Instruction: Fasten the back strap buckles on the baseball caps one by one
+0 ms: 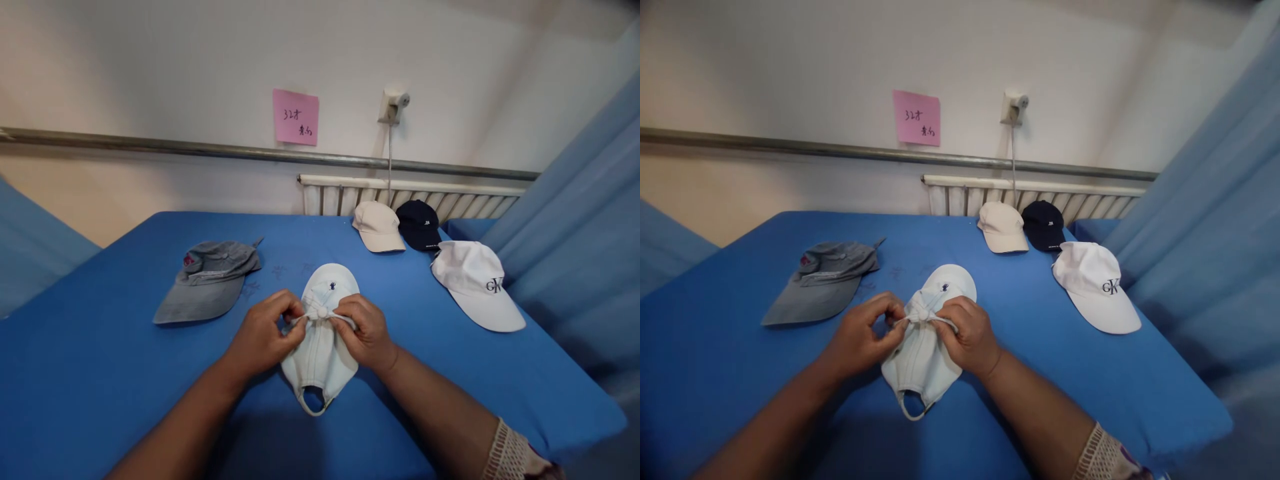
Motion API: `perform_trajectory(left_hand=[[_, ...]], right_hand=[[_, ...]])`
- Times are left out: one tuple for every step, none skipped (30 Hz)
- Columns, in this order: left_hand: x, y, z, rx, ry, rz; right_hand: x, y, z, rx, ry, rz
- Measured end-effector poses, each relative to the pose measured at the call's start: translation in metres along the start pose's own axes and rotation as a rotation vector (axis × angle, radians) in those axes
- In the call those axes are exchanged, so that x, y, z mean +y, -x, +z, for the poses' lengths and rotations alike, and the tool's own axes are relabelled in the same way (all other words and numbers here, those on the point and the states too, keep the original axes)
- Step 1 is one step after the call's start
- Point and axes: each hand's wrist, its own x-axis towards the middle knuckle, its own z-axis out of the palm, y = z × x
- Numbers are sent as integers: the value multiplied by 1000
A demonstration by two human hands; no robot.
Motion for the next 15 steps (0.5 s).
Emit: perform_trajectory(left_hand=[[1, 1, -2, 20, -13, 6], [2, 2, -2, 45, -15, 13], [3, 3, -2, 70, -7, 23], [5, 3, -1, 90, 4, 40], [6, 4, 0, 97, 13, 64], [8, 4, 1, 91, 13, 94], [10, 4, 3, 72, 0, 127], [12, 4, 4, 47, -22, 157], [14, 4, 5, 26, -48, 183], [15, 4, 6, 16, -76, 202], [16, 4, 6, 12, -101, 216], [17, 5, 6, 14, -121, 228], [17, 5, 6, 14, -137, 239], [18, 6, 6, 13, -150, 256], [18, 7, 5, 11, -162, 278]], right_hand=[[-1, 0, 0, 6, 10, -8], [-1, 0, 0, 15, 23, -14], [-1, 0, 0, 25, 38, -17], [-1, 0, 0, 32, 51, -18], [-1, 0, 0, 35, 63, -22], [-1, 1, 0, 33, 72, -29], [-2, 1, 0, 29, 81, -38], [-2, 2, 1, 23, 88, -48], [-3, 2, 1, 14, 92, -58], [-4, 3, 1, 4, 95, -66], [-6, 3, 1, -7, 96, -71], [-9, 4, 1, -17, 95, -75], [-12, 4, 0, -26, 85, -79], [-15, 3, -2, -41, 62, -82], [-18, 3, -4, -58, 24, -83]])
